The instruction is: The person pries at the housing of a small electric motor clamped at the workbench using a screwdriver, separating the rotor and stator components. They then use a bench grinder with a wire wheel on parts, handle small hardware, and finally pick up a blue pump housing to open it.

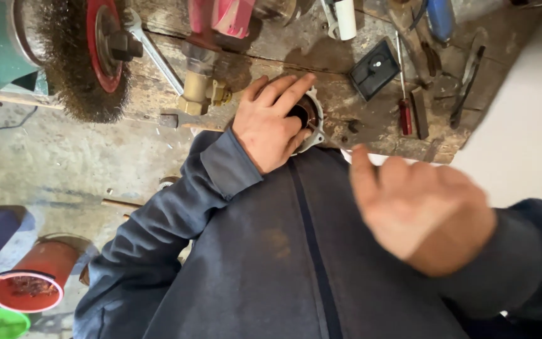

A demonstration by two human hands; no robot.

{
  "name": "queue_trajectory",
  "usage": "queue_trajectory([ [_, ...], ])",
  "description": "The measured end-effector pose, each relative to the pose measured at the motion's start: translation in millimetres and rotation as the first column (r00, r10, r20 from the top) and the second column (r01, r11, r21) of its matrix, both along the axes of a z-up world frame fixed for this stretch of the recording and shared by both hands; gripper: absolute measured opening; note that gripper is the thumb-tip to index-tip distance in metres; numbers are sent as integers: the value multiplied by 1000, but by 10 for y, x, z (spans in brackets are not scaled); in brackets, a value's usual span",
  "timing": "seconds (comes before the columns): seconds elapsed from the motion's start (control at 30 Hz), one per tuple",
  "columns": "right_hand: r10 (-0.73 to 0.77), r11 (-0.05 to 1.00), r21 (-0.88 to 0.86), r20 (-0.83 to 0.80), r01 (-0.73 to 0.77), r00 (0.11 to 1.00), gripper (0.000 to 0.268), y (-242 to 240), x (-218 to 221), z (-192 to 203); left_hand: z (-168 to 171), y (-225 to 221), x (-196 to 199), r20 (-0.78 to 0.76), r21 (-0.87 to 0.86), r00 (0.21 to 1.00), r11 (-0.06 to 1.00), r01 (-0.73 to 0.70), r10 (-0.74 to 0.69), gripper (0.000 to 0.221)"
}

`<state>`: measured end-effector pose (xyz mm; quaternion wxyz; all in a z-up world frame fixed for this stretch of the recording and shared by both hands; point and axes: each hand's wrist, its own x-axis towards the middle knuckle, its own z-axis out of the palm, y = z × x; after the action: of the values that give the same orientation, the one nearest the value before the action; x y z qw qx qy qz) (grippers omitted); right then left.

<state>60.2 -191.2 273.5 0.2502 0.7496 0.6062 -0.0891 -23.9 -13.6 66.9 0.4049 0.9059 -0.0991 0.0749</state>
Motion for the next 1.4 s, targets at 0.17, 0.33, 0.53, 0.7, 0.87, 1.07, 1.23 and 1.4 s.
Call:
queue_trajectory([
  [0.17, 41, 999, 30, 84, -44, 996, 36, 236, -137, -70, -30, 1, -24, 15, 4, 1000, 1000, -4, 4, 20],
  [0.33, 55, 988, 153, -112, -37, 992, 45, -104, 136, -142, -88, -36, -5, 57, -54, 998, 998, -18, 21, 21],
  [0.53, -221, 973, -13, -368, 232, 903, 44, -677, 378, -674, -219, 134, -56, 50, -155, 998, 987, 50, -43, 19],
  [0.7, -170, 934, 237, -358, 266, 918, 31, -353, 319, -432, -160, 72, -30, 47, -127, 997, 990, 63, -58, 21],
  [0.87, -182, 948, 164, -430, 274, 884, 33, -486, 546, -626, -190, 161, -19, 109, -192, 989, 974, 118, -98, 20],
  [1.07, -167, 881, 239, -650, 408, 742, 32, -833, 758, -1146, -161, 321, 66, 110, -328, 983, 929, 174, -146, 20],
  [1.23, -141, 863, 270, -682, 426, 718, 35, -943, 669, -1141, -134, 356, 105, 117, -310, 975, 925, 219, -192, 22],
  [1.4, -178, 900, 275, -479, 339, 860, 31, -806, 530, -484, -84, 345, 82, 41, -236, 983, 955, 183, -178, 25],
])
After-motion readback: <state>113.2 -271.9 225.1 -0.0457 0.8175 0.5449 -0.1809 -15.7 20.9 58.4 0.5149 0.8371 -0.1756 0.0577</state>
